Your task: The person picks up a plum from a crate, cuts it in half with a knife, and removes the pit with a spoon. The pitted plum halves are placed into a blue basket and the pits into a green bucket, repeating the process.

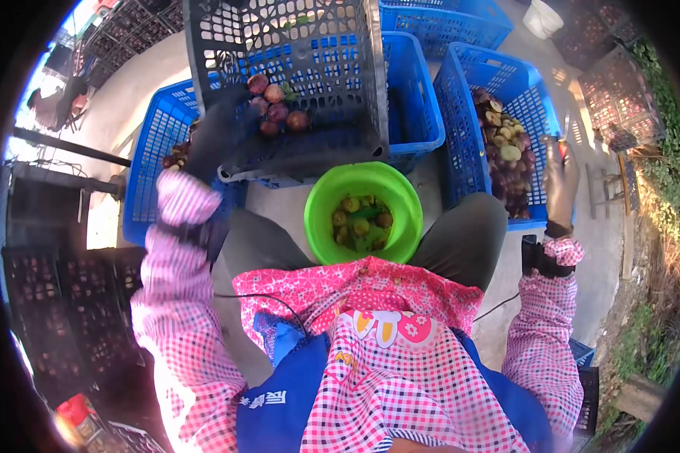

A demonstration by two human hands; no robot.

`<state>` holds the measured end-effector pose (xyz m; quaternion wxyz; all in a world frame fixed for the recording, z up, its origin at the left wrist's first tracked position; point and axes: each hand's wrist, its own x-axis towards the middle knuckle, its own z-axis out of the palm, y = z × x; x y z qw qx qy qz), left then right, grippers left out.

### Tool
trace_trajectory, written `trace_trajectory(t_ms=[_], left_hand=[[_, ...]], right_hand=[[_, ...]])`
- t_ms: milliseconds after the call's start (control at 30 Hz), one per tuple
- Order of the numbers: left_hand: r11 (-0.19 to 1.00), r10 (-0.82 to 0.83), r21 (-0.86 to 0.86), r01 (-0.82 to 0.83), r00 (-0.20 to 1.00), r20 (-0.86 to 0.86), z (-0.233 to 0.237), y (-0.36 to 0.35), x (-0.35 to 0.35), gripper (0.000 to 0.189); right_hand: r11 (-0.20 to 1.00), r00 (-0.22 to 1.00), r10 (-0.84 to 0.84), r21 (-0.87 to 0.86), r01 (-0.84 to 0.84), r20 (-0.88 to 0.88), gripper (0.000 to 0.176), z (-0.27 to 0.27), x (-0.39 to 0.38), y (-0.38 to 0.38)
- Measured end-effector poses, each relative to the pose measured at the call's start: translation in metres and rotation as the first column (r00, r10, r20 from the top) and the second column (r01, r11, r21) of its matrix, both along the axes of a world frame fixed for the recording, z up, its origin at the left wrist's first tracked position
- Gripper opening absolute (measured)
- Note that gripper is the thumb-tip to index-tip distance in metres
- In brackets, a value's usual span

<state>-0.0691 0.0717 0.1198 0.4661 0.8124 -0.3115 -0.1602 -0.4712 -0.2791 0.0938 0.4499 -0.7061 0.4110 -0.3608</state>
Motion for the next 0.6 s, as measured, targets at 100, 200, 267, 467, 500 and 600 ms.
trace_trajectory(t_ms=[100,200,267,467,500,600], left_hand=[[0.819,-0.222,0.559,0.128,0.97,0.103,-0.057,-0.062,0.046,0.031],[0.375,-0.376,0.927,0.0,0.914,0.153,-0.087,-0.079,0.066,0.033],[0.223,-0.42,0.974,-0.04,0.897,0.133,-0.098,-0.085,0.067,0.034],[0.137,-0.452,0.99,-0.042,0.887,0.1,-0.125,-0.099,0.072,0.038],[0.194,-0.439,0.981,-0.009,0.894,0.095,-0.128,-0.102,0.076,0.038],[0.599,-0.325,0.758,0.259,0.944,-0.066,-0.125,-0.112,0.094,0.04]], right_hand=[[0.99,0.99,0.095,-0.091,-0.104,-0.102,0.03,-0.03,0.0,-0.007],[0.986,0.935,-0.059,-0.166,0.001,-0.349,0.028,-0.044,-0.023,0.0],[0.993,0.93,-0.06,-0.121,0.017,-0.364,0.028,-0.059,-0.049,-0.002],[0.976,0.938,-0.095,0.156,0.154,-0.334,0.027,-0.061,-0.071,0.0],[0.983,0.958,-0.087,0.134,0.128,-0.273,0.027,-0.062,-0.07,0.0],[0.977,0.996,-0.024,0.21,0.041,-0.084,0.026,-0.05,-0.045,0.008]])
